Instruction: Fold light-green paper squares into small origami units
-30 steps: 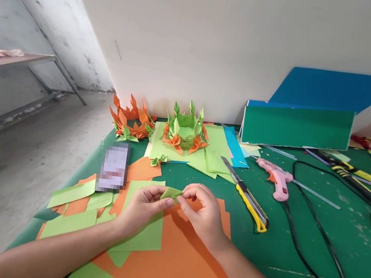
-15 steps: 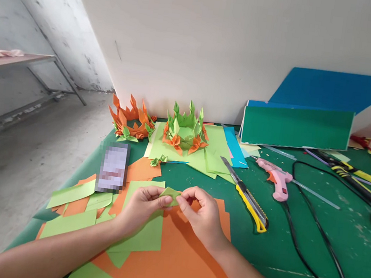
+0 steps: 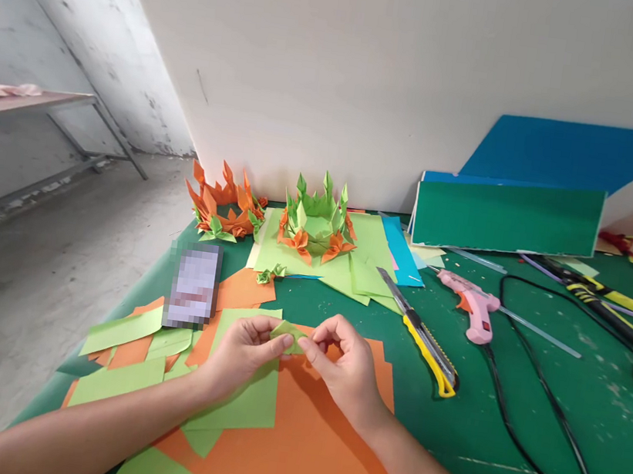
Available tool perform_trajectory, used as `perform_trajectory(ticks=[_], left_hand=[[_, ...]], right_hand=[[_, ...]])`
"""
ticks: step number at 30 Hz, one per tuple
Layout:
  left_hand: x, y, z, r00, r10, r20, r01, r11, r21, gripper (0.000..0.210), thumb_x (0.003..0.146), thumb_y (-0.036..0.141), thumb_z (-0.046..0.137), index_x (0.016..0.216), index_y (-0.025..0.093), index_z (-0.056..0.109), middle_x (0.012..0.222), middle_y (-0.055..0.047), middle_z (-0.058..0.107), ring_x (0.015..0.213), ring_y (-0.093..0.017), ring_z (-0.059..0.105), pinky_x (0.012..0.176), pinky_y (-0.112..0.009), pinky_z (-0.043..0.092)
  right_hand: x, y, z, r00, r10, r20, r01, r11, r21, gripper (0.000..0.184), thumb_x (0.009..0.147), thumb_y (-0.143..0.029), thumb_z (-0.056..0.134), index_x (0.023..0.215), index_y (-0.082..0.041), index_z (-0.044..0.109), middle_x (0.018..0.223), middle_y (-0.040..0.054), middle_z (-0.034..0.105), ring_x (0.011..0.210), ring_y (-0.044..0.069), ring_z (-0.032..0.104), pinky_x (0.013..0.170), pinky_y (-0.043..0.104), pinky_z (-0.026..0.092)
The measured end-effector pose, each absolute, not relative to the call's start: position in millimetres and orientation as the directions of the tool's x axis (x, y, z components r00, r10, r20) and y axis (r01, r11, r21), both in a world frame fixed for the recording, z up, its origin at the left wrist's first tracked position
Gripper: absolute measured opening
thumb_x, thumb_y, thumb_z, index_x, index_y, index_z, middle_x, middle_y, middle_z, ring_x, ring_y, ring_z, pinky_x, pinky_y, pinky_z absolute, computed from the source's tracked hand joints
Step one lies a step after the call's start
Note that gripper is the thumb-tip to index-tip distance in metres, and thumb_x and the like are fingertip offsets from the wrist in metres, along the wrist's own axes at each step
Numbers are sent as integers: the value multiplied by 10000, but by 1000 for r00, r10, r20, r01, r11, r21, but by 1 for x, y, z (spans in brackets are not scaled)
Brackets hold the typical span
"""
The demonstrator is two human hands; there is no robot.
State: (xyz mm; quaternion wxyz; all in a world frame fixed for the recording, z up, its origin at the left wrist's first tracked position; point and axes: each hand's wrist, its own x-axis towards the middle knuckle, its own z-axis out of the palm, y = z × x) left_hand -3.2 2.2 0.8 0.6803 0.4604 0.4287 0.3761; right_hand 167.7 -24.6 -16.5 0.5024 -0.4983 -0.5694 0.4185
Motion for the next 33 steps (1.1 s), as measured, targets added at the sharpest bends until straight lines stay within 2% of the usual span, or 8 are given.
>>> perform_trajectory(ticks=[6, 10, 18, 23, 26, 30, 33], left_hand=[[-3, 2, 2, 360, 900, -245, -101, 299, 949, 262, 707, 367, 773, 818, 141, 701, 782, -45, 694, 685, -138, 627, 627, -251, 515], [-3, 3, 5, 378, 886, -270, -172, 353, 920, 252, 708, 329, 783, 852, 142, 695, 840, -51, 708, 718, -122, 635, 673, -238, 525], [-6, 7, 9, 370, 857, -358, -267, 468, 842, 352, 649, 283, 830, 899, 149, 621, 787, -25, 682, 698, -115, 635, 693, -253, 542], [-5, 6, 8, 370, 861, -348, -281, 461, 842, 371, 710, 305, 790, 982, 187, 569, 711, 25, 621, 672, -104, 614, 702, -273, 551], [-5, 5, 7, 371, 871, -323, -293, 439, 849, 367, 751, 335, 757, 1017, 196, 545, 643, 59, 563, 651, -100, 621, 740, -284, 549], [-6, 6, 7, 372, 866, -336, -342, 464, 817, 374, 767, 341, 743, 1026, 213, 505, 684, 73, 558, 680, -109, 677, 775, -255, 525], [-7, 6, 5, 383, 877, -289, -355, 429, 831, 338, 795, 339, 716, 1017, 238, 482, 715, 76, 577, 704, -108, 687, 798, -257, 520]], right_hand=[[168, -23, -20, -42, 990, 136, 97, 140, -985, 177, 859, -309, 645, 805, -224, 500, 745, -37, 480, 694, 114, 506, 624, 218, 446], [167, -24, -20, -71, 983, 167, 94, 173, -980, 153, 868, -262, 635, 843, -235, 486, 798, -32, 474, 738, 116, 511, 679, 226, 459], [168, -25, -18, -135, 979, 154, -16, 153, -988, 139, 888, -237, 610, 892, -254, 472, 869, -17, 480, 812, 126, 522, 720, 230, 468], [170, -24, -17, -171, 967, 190, 55, 201, -978, 53, 920, -257, 563, 876, -246, 536, 861, -5, 497, 790, 132, 516, 723, 243, 461], [171, -24, -15, -181, 958, 224, 103, 245, -964, 69, 935, -264, 533, 910, -247, 594, 840, 5, 509, 778, 146, 518, 723, 261, 465], [171, -24, -12, -146, 962, 231, 181, 256, -950, 121, 938, -269, 517, 963, -249, 634, 908, 32, 561, 831, 171, 554, 743, 285, 480], [171, -23, -10, -108, 962, 252, 255, 272, -928, 122, 931, -272, 525, 950, -250, 643, 910, 39, 577, 858, 188, 567, 761, 305, 490]])
